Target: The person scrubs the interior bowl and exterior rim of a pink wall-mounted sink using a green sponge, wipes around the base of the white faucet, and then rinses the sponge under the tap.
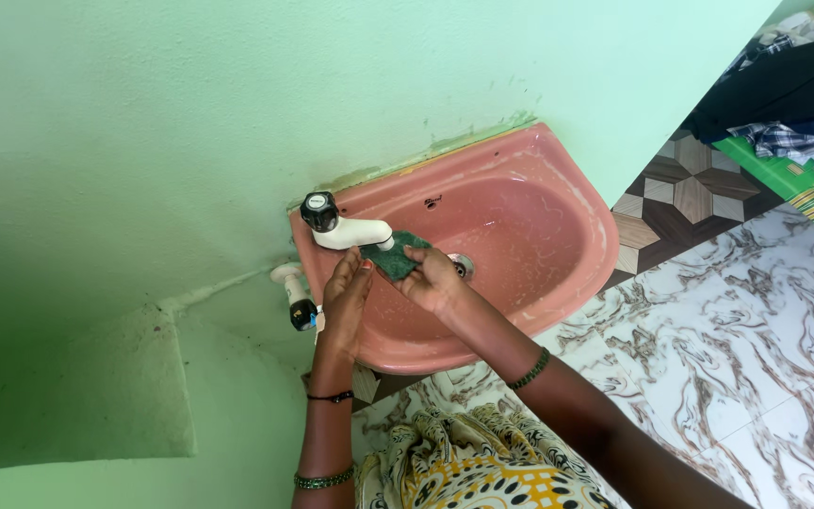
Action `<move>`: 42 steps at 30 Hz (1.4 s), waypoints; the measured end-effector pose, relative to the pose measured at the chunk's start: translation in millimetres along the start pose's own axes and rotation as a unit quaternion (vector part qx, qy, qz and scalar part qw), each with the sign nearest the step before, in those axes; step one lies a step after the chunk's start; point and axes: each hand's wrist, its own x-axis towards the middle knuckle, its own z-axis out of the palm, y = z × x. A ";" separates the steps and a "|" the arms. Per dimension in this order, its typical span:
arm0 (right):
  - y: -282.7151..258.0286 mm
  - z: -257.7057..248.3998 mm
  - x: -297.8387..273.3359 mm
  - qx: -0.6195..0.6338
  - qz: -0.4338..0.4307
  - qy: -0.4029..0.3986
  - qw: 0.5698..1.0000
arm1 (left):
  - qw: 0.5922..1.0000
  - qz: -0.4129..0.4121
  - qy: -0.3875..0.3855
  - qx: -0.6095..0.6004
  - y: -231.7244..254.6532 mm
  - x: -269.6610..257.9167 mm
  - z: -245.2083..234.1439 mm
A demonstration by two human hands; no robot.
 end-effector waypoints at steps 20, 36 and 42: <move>5.8 17.4 -30.3 0.042 0.004 0.021 0.999 | 1.000 0.015 -0.018 -0.001 6.3 -7.1 0.6; 7.7 7.7 -3.6 0.045 0.010 0.012 0.999 | 0.998 0.055 -0.029 0.016 -11.4 5.2 0.3; 6.1 11.3 2.2 0.061 0.027 0.002 0.998 | 0.983 0.113 -0.053 0.132 -10.6 19.9 -9.2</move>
